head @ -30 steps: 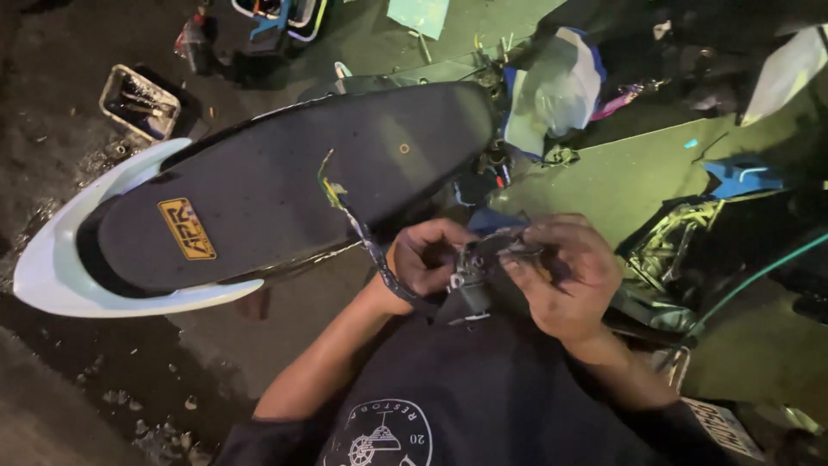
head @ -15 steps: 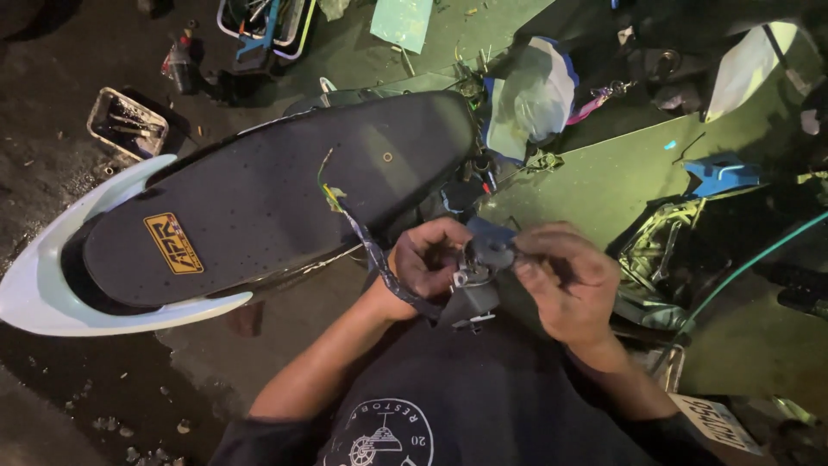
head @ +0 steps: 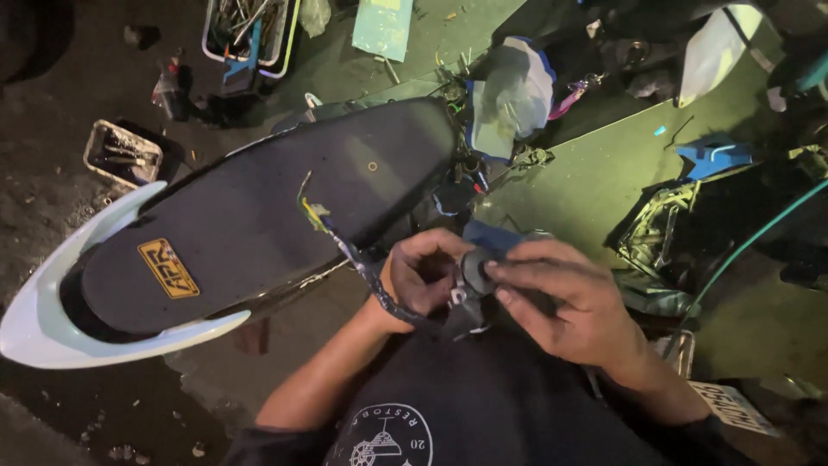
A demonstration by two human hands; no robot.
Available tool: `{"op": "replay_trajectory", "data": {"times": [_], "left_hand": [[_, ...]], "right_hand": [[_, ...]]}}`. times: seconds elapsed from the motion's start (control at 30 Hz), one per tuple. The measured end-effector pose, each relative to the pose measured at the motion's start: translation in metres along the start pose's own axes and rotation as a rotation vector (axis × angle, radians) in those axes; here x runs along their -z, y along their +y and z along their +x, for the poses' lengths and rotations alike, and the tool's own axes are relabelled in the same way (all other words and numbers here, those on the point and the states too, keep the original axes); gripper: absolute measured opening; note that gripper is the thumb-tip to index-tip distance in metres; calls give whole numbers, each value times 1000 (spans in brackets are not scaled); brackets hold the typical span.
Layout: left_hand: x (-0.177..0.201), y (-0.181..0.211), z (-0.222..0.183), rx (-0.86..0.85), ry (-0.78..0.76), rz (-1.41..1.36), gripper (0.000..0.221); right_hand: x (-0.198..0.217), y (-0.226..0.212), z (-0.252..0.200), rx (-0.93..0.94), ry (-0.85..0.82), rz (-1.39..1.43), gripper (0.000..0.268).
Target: Repairing and inspecting a motorcycle handlebar switch assembly and its wiring
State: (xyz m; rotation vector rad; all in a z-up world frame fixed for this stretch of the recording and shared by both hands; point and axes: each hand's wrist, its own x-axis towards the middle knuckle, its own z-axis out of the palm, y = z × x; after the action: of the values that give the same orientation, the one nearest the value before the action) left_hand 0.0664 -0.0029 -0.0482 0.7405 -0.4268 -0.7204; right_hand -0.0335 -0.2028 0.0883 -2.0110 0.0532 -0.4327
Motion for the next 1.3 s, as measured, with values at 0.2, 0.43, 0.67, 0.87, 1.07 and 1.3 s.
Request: {"op": "replay_trajectory", "data": {"times": [0.2,0.43,0.67,0.87,1.07,1.3], "left_hand": [[-2,-7,8,42,-93,-145,49],[-61,70,13,376,38,91,21],[-79,84,14,489,135,32,32],[-83,83,10,511,233,-65,32],[-78,79,9,649,370,-160,20],[-74,70,17,615,451,202,22]], "right_hand": [[26,-11,15,-168,-183,219,28],[39,-23,34,-248,-365,220,42],[47,6,61,-68,-445,344,39],[44,14,73,-106,-556,552,34],[42,21,83,-110,-597,436,27],[30,43,86,-361,-628,421,16]]}}
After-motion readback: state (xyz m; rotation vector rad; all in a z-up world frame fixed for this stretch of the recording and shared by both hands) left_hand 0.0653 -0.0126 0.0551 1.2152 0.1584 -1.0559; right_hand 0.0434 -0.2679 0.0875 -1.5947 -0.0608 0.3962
